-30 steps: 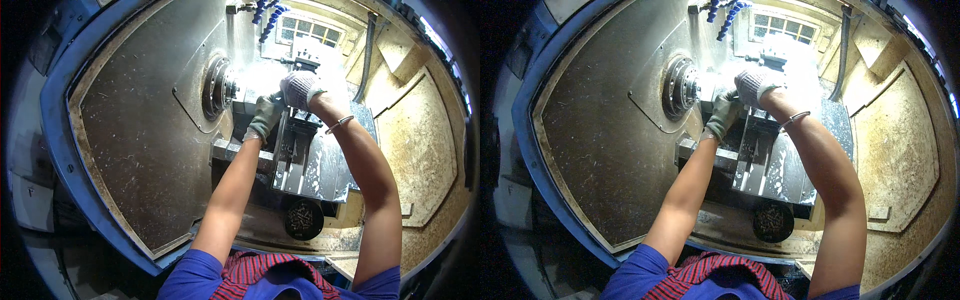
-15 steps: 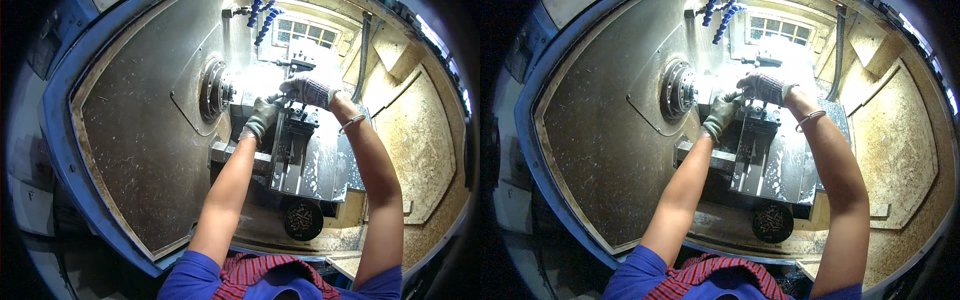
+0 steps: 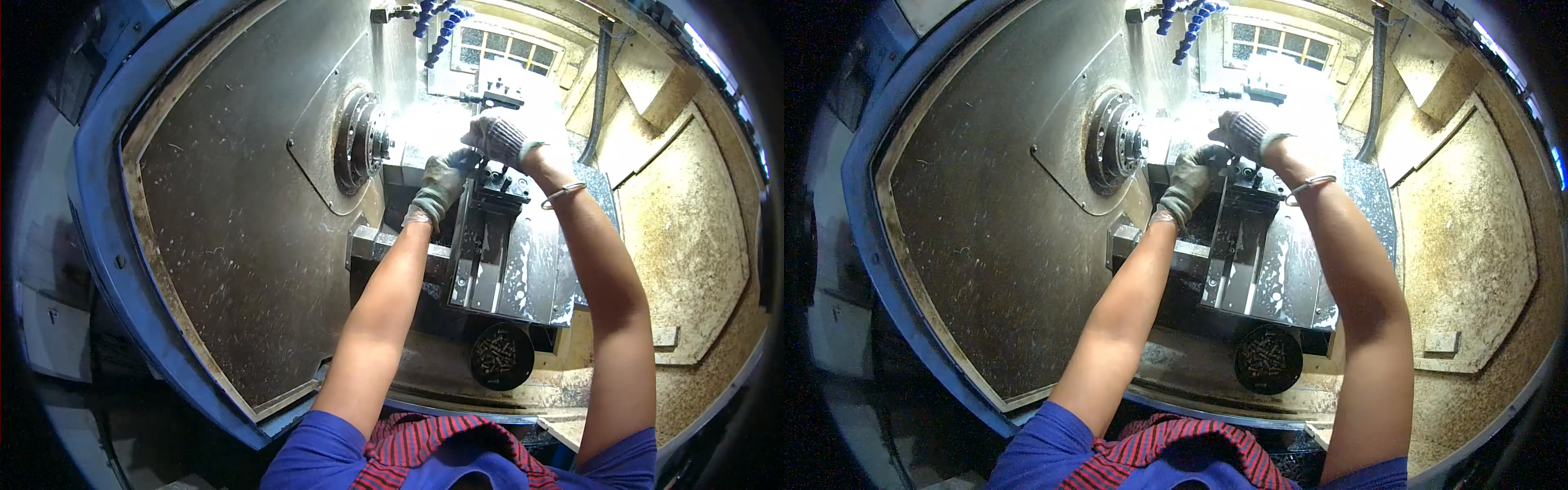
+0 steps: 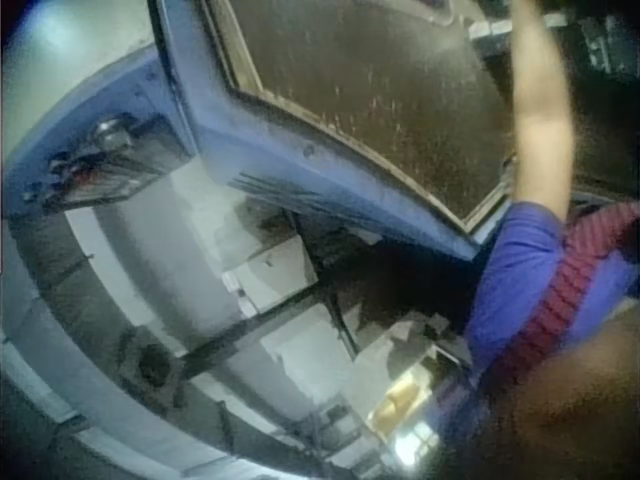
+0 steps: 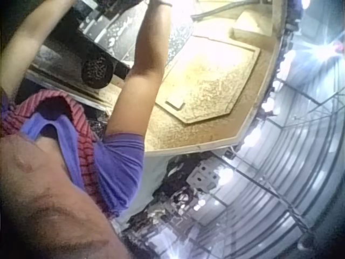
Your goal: The person operates a CNC lathe, repeatedly loading small metal parts into the chuck, securing them, and then removing them. The person uses gloved hands to handle the parts and a tool to tighten the chuck. The parts are placed into a container after removal.
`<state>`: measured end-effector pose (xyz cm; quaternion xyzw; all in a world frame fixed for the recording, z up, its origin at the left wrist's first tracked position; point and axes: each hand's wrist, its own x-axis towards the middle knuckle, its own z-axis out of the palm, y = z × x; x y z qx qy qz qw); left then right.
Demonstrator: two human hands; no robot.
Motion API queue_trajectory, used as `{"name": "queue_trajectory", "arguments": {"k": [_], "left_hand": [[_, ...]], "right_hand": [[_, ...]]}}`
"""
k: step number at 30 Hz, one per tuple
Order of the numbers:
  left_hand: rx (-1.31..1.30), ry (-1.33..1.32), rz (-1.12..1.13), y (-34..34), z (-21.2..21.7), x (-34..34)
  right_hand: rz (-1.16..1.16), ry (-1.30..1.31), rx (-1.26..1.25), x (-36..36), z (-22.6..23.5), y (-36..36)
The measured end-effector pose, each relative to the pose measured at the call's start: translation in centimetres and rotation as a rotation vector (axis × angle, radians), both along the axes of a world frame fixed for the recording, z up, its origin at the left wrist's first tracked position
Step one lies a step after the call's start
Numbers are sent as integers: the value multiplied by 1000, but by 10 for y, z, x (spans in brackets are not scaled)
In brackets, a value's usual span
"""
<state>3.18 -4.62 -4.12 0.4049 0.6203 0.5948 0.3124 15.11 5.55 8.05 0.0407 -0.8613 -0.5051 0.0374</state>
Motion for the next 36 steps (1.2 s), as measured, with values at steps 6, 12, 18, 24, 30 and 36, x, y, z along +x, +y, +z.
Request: {"name": "queue_trajectory", "arguments": {"k": [6,12,18,24,30,36], "left_hand": [[110,-197,-46,-24,29,9],[40,92,17,-26,28,0],[95,-238,-76,-32,33,4],[-7,-279,-24,-29,22,6],[140,-462,-173,-40,36,7],[141,-281,-164,-22,31,6]], "right_hand": [[-489,140,-754,0,89,-97],[-558,94,-782,2,112,-113],[-346,152,-1513,1,71,-38],[196,-83,-780,-7,20,21],[268,-81,-752,-13,42,-6],[-164,127,-599,5,54,-45]]}}
